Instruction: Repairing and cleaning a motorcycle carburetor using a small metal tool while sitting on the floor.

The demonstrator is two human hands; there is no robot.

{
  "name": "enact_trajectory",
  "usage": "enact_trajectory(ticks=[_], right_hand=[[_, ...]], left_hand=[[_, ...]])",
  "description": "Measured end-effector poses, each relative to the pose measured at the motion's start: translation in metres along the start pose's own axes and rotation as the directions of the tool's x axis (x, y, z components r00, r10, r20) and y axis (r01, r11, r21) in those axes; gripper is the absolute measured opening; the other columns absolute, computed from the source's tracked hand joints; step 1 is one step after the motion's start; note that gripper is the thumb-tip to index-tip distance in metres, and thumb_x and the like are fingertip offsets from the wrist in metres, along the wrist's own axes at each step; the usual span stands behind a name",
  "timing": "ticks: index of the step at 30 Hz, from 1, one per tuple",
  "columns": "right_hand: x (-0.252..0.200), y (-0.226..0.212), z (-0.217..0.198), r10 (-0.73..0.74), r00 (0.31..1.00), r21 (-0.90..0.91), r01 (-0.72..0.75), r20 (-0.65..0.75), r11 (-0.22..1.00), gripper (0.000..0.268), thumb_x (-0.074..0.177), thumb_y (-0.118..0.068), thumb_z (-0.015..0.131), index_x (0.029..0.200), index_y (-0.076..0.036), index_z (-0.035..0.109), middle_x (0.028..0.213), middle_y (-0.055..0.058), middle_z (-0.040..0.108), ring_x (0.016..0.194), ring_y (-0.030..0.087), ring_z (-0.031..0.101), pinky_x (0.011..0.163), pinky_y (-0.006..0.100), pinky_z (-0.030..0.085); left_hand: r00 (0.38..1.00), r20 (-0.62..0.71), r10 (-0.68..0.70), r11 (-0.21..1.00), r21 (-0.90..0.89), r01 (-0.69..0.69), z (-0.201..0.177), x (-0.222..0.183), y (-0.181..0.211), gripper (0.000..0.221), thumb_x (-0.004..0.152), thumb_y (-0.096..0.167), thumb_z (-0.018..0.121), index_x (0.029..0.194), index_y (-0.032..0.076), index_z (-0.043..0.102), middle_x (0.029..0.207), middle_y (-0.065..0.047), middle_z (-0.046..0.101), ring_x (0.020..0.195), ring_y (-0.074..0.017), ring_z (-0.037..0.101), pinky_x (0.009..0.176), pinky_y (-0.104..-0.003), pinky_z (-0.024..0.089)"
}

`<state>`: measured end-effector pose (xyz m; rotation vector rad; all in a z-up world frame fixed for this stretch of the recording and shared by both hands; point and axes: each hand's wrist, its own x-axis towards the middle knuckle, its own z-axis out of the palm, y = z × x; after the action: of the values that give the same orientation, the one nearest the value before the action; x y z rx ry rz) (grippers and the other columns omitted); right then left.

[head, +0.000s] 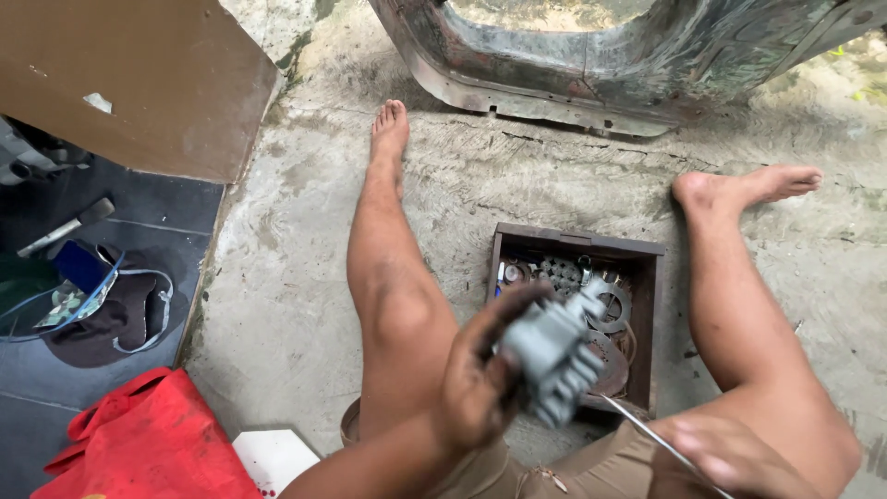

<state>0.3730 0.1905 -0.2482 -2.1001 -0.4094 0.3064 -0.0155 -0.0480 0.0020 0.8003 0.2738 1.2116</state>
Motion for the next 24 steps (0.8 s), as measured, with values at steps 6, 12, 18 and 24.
enact_trajectory(ticks=[6,12,18,24], right_hand=[[-0.027,-0.045,-0.028,0.195,0.972,0.811,-0.219,0.132,0.542,0.112,0.073,-0.076,0.010,0.157,-0.012,-0.026,0.169,0.006,-0.032,0.159,0.025,-0.020,0.129,0.047,-0.008],[-0.011,-0.027,-0.017,0.199,0.976,0.836,-0.181,0.088,0.518,0.107,0.079,-0.072,0.017,0.160,-0.012,-0.020,0.171,0.000,-0.028,0.160,0.020,-0.011,0.129,0.041,-0.001],[-0.007,-0.025,-0.012,0.206,0.977,0.828,-0.164,0.060,0.536,0.108,0.076,-0.075,0.016,0.161,-0.016,-0.018,0.171,-0.003,-0.026,0.160,0.019,-0.008,0.129,0.043,-0.001],[-0.013,-0.029,-0.016,0.185,0.981,0.871,-0.140,0.058,0.472,0.106,0.076,-0.074,0.023,0.161,-0.021,-0.012,0.172,-0.007,-0.024,0.161,0.019,-0.006,0.129,0.045,0.002]], left_hand=[[0.981,0.158,-0.109,0.971,0.227,0.071,0.043,-0.018,0.039,0.051,0.113,0.063,0.047,0.134,0.018,0.058,0.145,-0.017,0.052,0.136,-0.0300,0.055,0.127,-0.048,0.043],[0.996,-0.048,-0.068,0.985,0.152,0.075,0.047,-0.013,0.020,0.061,0.112,0.055,0.051,0.142,0.002,0.050,0.146,-0.014,0.048,0.137,-0.0279,0.047,0.123,-0.043,0.037],[0.963,-0.173,-0.207,0.917,-0.378,0.129,-0.003,-0.007,-0.013,0.056,0.110,0.026,0.050,0.156,-0.005,0.042,0.133,-0.023,0.061,0.108,-0.0246,0.066,0.089,-0.031,0.060],[0.967,-0.212,-0.143,0.951,-0.301,0.074,-0.005,-0.006,-0.009,0.054,0.110,0.024,0.052,0.154,-0.006,0.043,0.125,-0.020,0.064,0.100,-0.0187,0.064,0.082,-0.027,0.056]])
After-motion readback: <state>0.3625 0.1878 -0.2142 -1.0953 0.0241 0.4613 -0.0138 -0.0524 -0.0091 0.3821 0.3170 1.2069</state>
